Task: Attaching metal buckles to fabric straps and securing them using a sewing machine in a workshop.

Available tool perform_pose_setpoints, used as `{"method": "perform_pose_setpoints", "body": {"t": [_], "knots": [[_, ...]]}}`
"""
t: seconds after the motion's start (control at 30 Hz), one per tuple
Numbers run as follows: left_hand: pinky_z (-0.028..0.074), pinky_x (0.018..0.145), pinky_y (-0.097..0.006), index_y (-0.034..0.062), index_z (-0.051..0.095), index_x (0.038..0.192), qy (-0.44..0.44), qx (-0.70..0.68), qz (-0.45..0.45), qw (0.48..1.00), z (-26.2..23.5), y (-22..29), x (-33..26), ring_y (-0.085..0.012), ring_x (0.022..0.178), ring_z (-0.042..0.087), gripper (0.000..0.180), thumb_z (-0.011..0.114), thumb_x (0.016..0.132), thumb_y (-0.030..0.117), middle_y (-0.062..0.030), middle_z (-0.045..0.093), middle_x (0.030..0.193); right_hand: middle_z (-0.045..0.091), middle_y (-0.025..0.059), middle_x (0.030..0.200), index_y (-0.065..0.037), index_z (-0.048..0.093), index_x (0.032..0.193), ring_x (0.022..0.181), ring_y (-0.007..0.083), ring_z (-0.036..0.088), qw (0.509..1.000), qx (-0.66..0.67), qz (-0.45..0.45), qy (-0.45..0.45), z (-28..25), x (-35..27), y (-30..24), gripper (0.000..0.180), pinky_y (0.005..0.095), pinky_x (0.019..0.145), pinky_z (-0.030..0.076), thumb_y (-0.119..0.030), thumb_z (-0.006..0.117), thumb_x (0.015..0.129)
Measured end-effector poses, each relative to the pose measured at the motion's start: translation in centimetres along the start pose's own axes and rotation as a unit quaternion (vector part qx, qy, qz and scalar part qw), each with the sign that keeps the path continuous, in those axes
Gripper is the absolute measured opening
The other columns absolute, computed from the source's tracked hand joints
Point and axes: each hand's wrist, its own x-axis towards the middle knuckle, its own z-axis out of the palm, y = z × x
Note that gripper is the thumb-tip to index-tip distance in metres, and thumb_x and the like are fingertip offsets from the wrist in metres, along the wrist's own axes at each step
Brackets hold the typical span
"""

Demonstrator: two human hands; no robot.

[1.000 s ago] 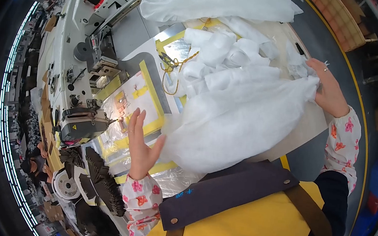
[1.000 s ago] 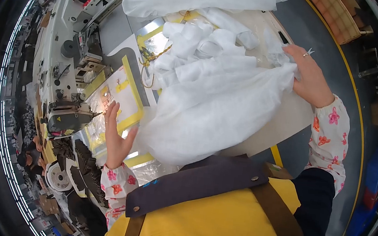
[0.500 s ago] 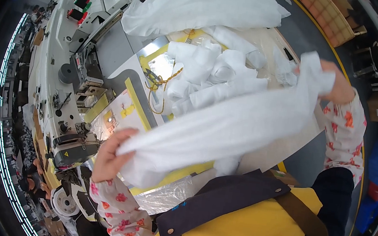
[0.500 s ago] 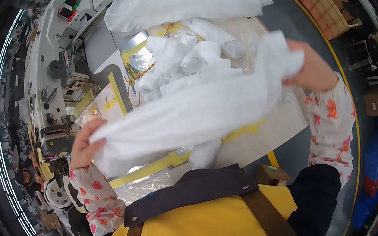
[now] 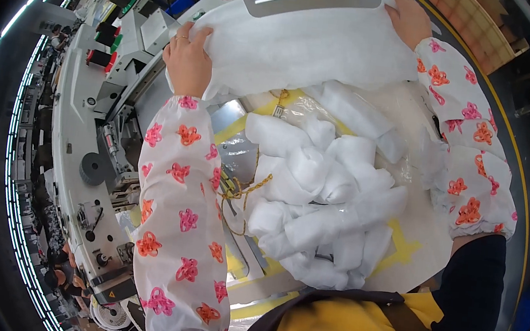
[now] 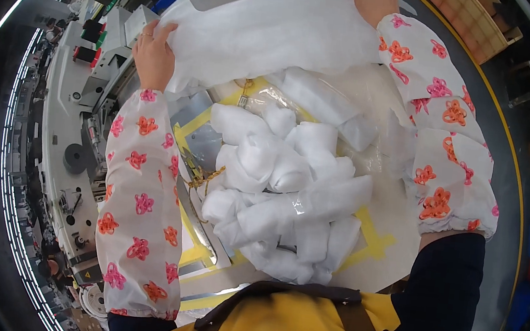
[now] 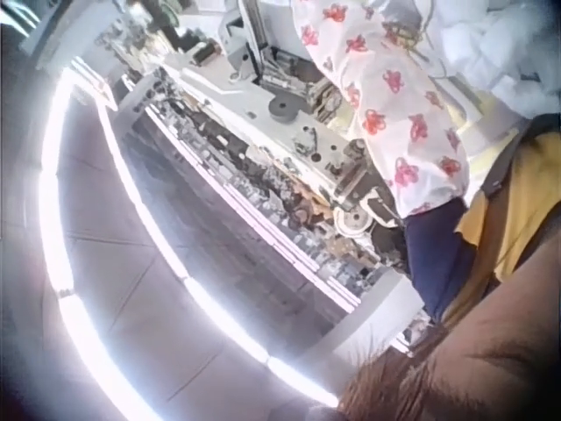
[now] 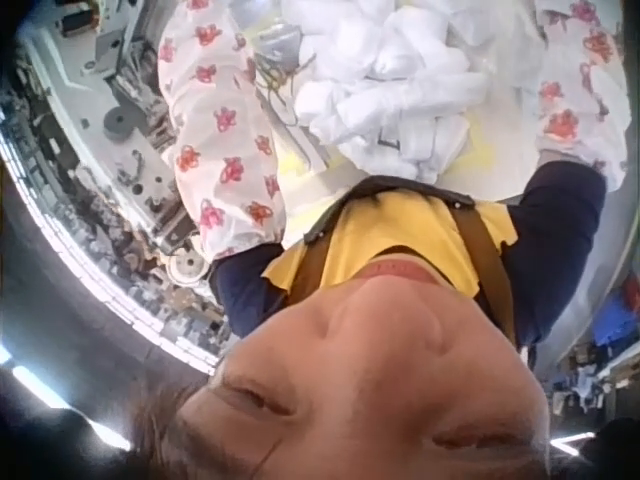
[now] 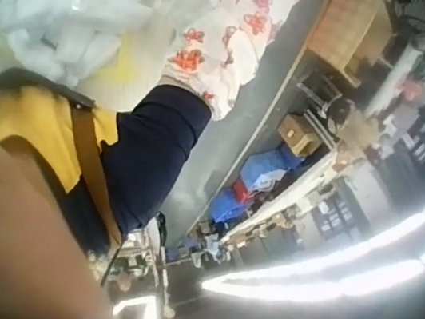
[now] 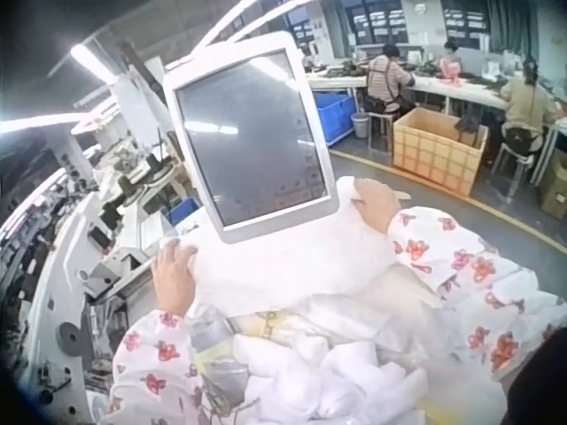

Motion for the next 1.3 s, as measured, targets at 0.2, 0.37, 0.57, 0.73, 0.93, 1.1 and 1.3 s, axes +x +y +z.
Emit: {"method": "perform_pose_setpoints", "body": {"t": [0.2, 0.37, 0.57, 0.73, 0.93, 1.1, 1.3], "knots": [[0.035, 0.097, -0.033, 0.0175, 0.065, 0.103, -0.280, -0.164, -0.140, 0.935, 5.4, -2.7, -5.8, -0.0301, 0.115, 0.046, 0.038, 0.044, 0.073, 0.010, -0.0160, 0.051, 0.120, 0.054, 0.0099, 0.102, -0.001, 0.045, 0.116, 0.093, 0.0255, 0.055, 0.968, -0.153, -0.114, -0.163, 4.8, -4.9, 1.2, 0.037, 0.0349, 0.079, 0.047, -0.020, 0.052, 0.084], [0.042, 0.080, -0.024, 0.0055, 0.063, 0.100, -0.067, -0.265, -0.328, 0.905, -4.5, 0.7, -7.7, -0.0196, 0.094, 0.056, 0.034, 0.044, 0.072, -0.003, -0.0143, 0.060, 0.101, 0.052, 0.0228, 0.111, 0.005, 0.044, 0.115, 0.105, 0.0316, 0.051, 0.957, 0.049, 0.031, -0.285, -5.4, 1.6, -0.4, 0.062, 0.0354, 0.089, 0.040, -0.029, 0.066, 0.068], [0.044, 0.067, -0.023, 0.0000, 0.060, 0.097, -0.166, -0.419, -0.237, 0.861, -18.7, 11.7, -15.9, -0.0129, 0.073, 0.057, 0.018, 0.053, 0.081, 0.000, -0.0079, 0.061, 0.082, 0.054, 0.0121, 0.104, 0.001, 0.048, 0.115, 0.095, 0.0192, 0.053, 0.936, 0.105, 0.012, -0.336, -14.9, -3.0, -2.4, 0.046, 0.0276, 0.081, 0.044, -0.023, 0.060, 0.078], [0.047, 0.067, -0.031, 0.0010, 0.060, 0.092, -0.325, -0.373, -0.253, 0.832, -26.3, 14.6, -26.6, -0.0279, 0.075, 0.060, 0.014, 0.055, 0.079, 0.001, -0.0141, 0.061, 0.085, 0.057, 0.0061, 0.085, 0.000, 0.052, 0.104, 0.074, 0.0109, 0.054, 0.868, 0.203, -0.145, -0.430, -19.6, -9.2, -12.6, 0.028, 0.0229, 0.067, 0.044, -0.016, 0.058, 0.081], [0.047, 0.069, -0.035, 0.0032, 0.060, 0.093, -0.343, -0.360, -0.203, 0.843, -30.0, 19.8, -30.9, -0.0313, 0.080, 0.059, 0.016, 0.058, 0.078, 0.005, -0.0140, 0.060, 0.090, 0.058, 0.0180, 0.100, -0.001, 0.051, 0.107, 0.092, 0.0335, 0.055, 0.920, 0.060, -0.094, -0.376, -8.7, -13.7, -10.0, 0.040, 0.0392, 0.081, 0.043, -0.019, 0.062, 0.074], [0.047, 0.072, -0.035, 0.0025, 0.060, 0.096, -0.331, -0.299, -0.219, 0.867, -32.8, 20.7, -32.4, -0.0316, 0.084, 0.058, 0.018, 0.059, 0.078, 0.006, -0.0145, 0.060, 0.093, 0.055, 0.0197, 0.108, -0.004, 0.046, 0.114, 0.100, 0.0347, 0.052, 0.915, 0.041, -0.060, -0.396, -4.1, -13.0, -11.0, 0.049, 0.0396, 0.086, 0.041, -0.020, 0.062, 0.071], [0.047, 0.073, -0.037, 0.0035, 0.060, 0.095, -0.302, -0.261, -0.269, 0.876, -35.1, 20.6, -35.2, -0.0318, 0.085, 0.058, 0.019, 0.059, 0.077, 0.006, -0.0137, 0.060, 0.093, 0.055, 0.0200, 0.107, -0.005, 0.048, 0.112, 0.101, 0.0349, 0.052, 0.898, 0.026, -0.126, -0.421, -7.0, -8.4, -13.0, 0.051, 0.0391, 0.086, 0.041, -0.020, 0.061, 0.065]]}}
